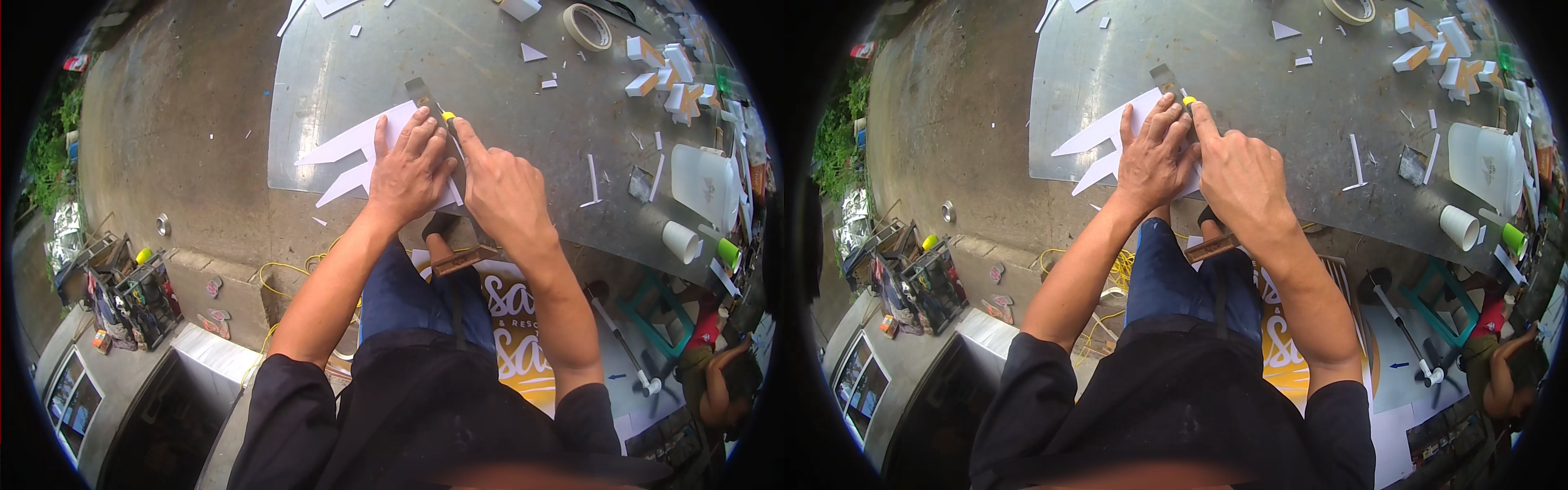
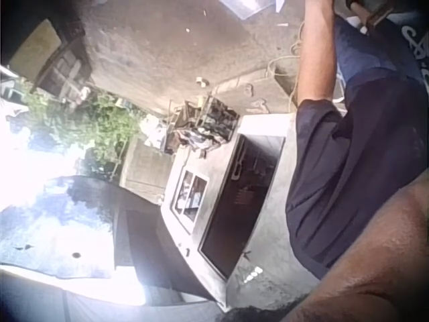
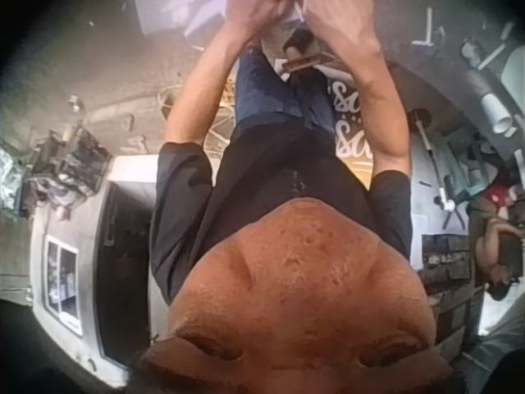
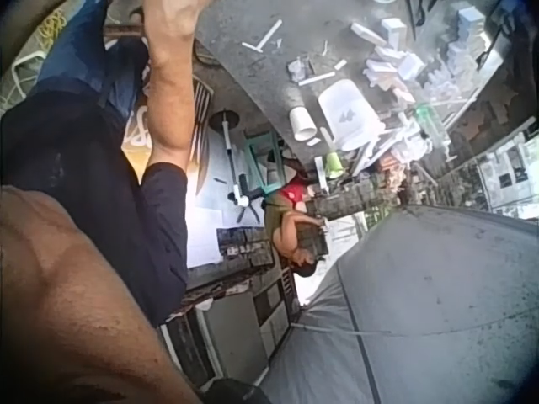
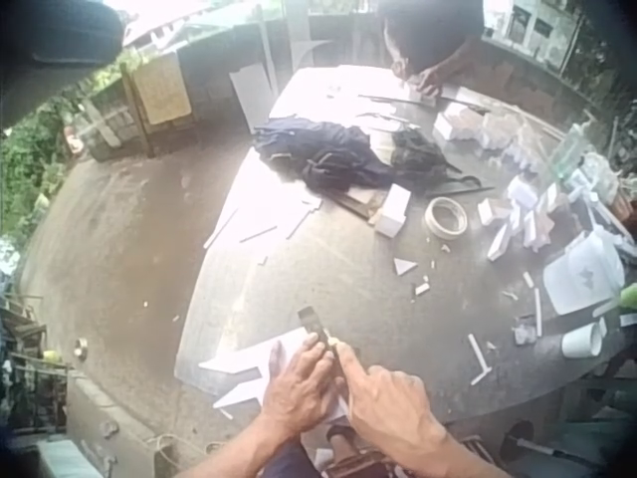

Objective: Cutting out a sign letter from foam board using a utility knife and square.

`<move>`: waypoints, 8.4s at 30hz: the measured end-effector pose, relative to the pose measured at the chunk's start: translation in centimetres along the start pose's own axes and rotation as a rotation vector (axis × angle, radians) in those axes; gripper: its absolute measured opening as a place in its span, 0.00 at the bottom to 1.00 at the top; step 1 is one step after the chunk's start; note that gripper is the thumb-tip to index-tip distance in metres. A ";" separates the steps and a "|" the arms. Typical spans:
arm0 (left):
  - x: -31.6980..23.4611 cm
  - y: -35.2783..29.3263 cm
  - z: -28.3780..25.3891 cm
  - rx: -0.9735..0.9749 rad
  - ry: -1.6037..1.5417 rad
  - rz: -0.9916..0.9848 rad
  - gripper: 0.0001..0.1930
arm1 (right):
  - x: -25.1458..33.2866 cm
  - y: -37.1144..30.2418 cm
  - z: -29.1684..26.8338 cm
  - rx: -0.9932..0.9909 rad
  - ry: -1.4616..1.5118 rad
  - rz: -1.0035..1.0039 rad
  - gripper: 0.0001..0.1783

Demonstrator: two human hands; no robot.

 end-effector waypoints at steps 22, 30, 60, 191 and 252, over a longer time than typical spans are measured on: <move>-0.1 0.0 0.0 0.010 -0.007 -0.009 0.23 | -1.3 -2.7 1.1 0.015 -0.051 0.016 0.36; -0.1 0.1 -0.1 0.016 -0.009 -0.014 0.24 | -2.2 -4.6 1.0 0.094 -0.053 0.049 0.49; 0.0 -0.1 0.1 0.009 -0.003 -0.003 0.25 | -0.3 1.3 0.3 -0.061 0.062 0.006 0.35; -0.2 0.0 0.1 0.024 0.004 -0.006 0.25 | -1.7 -2.8 -2.9 -0.101 0.099 0.079 0.29; 0.0 0.0 0.2 0.023 0.016 0.008 0.26 | -0.4 -1.8 -0.6 0.012 -0.065 0.010 0.32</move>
Point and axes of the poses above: each hand's wrist, its own y-axis towards the middle knuckle, its own z-axis out of the palm, x = y × z, the point moved 2 cm from there along y, towards the middle knuckle, and after that the axes turned 13 degrees about z, right-handed, at the moved point
